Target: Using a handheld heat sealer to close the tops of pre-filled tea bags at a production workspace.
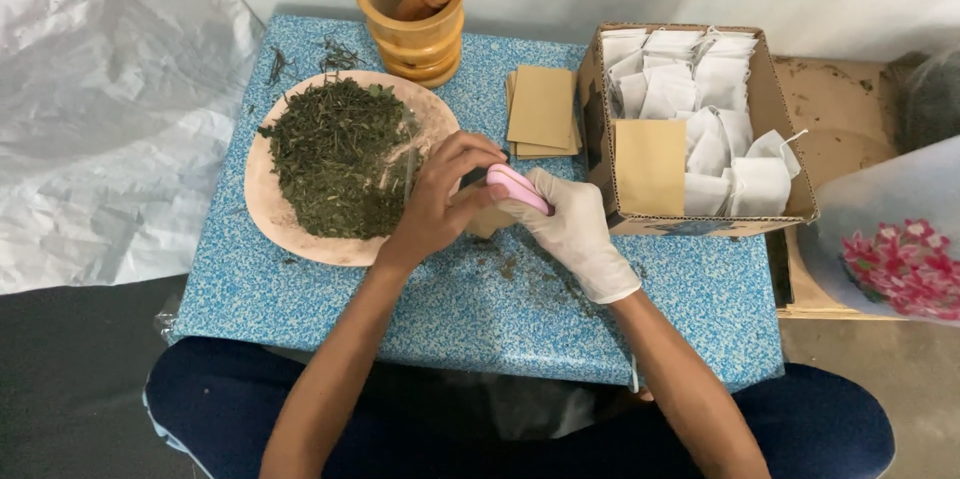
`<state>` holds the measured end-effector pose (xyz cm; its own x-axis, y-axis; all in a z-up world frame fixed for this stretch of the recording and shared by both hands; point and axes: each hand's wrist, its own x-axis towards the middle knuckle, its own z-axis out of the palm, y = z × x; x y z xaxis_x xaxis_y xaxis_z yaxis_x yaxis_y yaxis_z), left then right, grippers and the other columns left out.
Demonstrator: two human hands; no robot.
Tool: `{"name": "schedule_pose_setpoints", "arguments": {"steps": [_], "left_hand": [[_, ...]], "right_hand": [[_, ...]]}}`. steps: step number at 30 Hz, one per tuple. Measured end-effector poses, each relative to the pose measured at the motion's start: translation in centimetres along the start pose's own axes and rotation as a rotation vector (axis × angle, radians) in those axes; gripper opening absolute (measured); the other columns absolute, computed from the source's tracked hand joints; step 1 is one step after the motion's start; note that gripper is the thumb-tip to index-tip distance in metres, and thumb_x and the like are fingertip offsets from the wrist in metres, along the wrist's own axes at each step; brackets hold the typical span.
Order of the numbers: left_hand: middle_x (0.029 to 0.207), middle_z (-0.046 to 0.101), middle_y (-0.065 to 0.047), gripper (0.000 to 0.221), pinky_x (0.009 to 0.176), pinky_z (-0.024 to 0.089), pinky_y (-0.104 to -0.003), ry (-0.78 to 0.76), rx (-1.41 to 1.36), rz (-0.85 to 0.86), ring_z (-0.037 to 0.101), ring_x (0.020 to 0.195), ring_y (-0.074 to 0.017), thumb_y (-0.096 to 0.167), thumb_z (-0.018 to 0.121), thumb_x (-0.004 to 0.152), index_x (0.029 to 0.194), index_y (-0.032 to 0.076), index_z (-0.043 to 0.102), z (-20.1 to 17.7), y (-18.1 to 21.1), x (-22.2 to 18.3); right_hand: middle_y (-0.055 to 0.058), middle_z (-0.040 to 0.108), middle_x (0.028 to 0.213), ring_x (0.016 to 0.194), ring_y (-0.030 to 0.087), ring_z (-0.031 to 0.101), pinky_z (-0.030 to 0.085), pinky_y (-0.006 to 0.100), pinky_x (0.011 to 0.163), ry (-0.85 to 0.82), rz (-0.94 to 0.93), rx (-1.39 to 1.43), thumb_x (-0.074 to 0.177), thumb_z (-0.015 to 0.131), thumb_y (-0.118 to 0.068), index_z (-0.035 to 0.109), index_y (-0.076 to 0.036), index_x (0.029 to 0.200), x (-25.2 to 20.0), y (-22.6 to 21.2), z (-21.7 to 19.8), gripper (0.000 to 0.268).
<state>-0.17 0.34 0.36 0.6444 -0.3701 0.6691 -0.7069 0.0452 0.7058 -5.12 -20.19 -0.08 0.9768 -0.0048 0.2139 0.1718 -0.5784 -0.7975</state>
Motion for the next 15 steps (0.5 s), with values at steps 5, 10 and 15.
{"name": "schedule_pose_setpoints", "arguments": {"steps": [5,10,15], "left_hand": [[0.106,0.067,-0.009,0.031,0.107,0.045,-0.05,0.017,0.062,-0.017,0.068,0.114,-0.0331,0.035,0.08,0.101,0.109,0.006,0.076,0.0,-0.3,-0.3],[0.106,0.069,-0.008,0.033,0.105,0.046,-0.049,0.009,0.083,-0.008,0.07,0.112,-0.0336,0.035,0.088,0.094,0.103,0.006,0.075,-0.3,-1.3,-0.6],[0.103,0.073,-0.015,0.022,0.097,0.049,-0.053,-0.004,-0.03,-0.063,0.071,0.105,-0.0394,0.024,0.081,0.1,0.103,0.003,0.077,-0.5,0.0,-0.3]], "right_hand": [[0.005,0.058,0.055,0.05,0.02,0.057,0.044,0.029,0.051,0.023,-0.01,0.009,0.089,0.089,-0.047,0.069,-0.018,0.079,0.0,0.9,0.6,0.036],[0.007,0.057,0.053,0.049,0.018,0.055,0.043,0.027,0.051,0.039,0.01,0.028,0.09,0.089,-0.043,0.071,-0.018,0.08,-0.1,0.7,0.3,0.033],[0.006,0.058,0.054,0.048,0.017,0.054,0.042,0.026,0.05,0.047,-0.002,0.075,0.09,0.089,-0.041,0.07,-0.016,0.079,0.4,-0.5,-0.2,0.033]]}}
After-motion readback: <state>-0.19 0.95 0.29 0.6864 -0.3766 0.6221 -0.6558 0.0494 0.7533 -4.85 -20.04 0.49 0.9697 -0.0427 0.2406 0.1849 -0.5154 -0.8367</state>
